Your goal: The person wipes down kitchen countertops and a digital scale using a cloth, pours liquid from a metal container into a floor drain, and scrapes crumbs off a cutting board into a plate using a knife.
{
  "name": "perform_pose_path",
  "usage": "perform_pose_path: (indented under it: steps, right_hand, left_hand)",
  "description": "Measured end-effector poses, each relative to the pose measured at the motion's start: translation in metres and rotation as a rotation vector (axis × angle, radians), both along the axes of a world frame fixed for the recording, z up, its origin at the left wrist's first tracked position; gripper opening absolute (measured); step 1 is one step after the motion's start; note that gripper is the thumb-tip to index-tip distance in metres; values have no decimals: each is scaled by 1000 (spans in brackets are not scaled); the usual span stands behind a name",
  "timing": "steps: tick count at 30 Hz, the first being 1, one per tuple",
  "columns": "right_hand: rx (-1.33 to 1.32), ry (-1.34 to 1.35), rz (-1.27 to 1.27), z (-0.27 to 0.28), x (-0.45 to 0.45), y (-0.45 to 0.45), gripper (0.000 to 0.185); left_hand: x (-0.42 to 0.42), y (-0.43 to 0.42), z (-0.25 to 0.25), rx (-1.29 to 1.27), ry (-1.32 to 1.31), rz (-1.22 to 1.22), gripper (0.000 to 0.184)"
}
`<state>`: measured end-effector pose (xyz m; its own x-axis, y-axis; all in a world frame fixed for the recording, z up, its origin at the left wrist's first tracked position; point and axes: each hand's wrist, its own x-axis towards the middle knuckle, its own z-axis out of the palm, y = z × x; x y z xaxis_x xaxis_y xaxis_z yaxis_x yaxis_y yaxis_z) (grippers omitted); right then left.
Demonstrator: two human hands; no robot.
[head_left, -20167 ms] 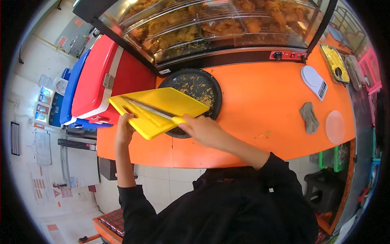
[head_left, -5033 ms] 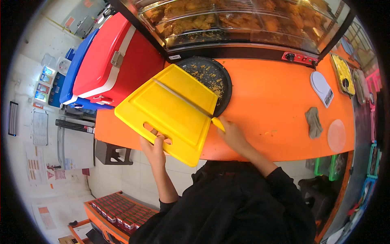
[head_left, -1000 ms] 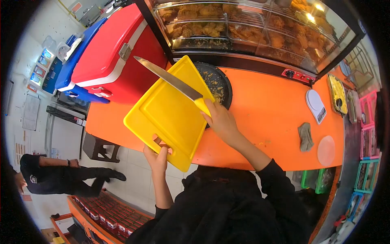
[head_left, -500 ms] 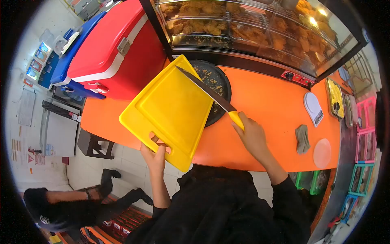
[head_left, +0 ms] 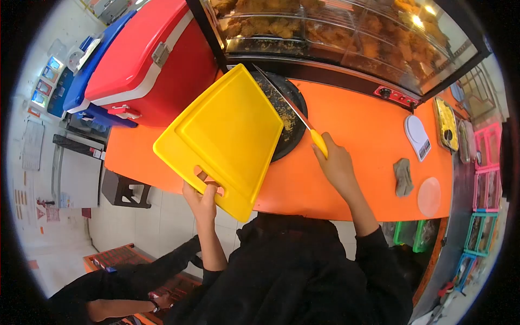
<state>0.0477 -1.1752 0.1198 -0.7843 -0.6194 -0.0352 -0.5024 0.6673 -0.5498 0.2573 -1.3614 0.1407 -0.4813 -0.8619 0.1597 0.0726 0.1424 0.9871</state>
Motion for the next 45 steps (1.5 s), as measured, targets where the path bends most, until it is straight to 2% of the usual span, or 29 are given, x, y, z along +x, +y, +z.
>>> perform_pose_path:
  steps: [4, 8, 13, 16, 19, 22, 25, 28, 31, 37, 41, 45]
  right_hand:
    - [10, -118, 45, -12, 16, 11, 26]
    - [-80, -190, -28, -44, 43, 36, 29]
    - [-109, -108, 114, -66, 81, 95, 35]
    - [57, -99, 237, -56, 96, 122, 36]
    - [106, -122, 273, -47, 105, 136, 35]
    - [64, -62, 229, -57, 106, 146, 35]
    - [178, -142, 131, -63, 104, 154, 35]
    - [70, -181, 282, -60, 105, 157, 35]
    - [108, -152, 153, -64, 105, 153, 35]
    - [118, -154, 246, -45, 90, 159, 34]
    - [163, -86, 80, -33, 74, 172, 35]
    - [166, -97, 203, 6, 66, 181, 35]
  left_hand:
    - [-1, -7, 0, 24, 34, -68, 33]
    - [-7, -15, -6, -34, -21, 38, 23]
    - [-17, -19, 4, -65, -27, 34, 29]
    - [-19, -20, 4, -62, -28, 20, 31]
    - [-22, -18, 7, -40, -60, 58, 33]
    - [-25, -19, 5, -86, -91, 90, 44]
    - [-27, -19, 6, -92, -87, 98, 44]
    - [-29, -17, 11, -75, -89, 104, 43]
    - [-30, -16, 13, -39, -77, 132, 33]
    - [-31, -14, 14, -53, -70, 118, 32]
    - [-33, -12, 15, -75, -65, 115, 32]
    - [-33, -12, 12, -77, -57, 114, 33]
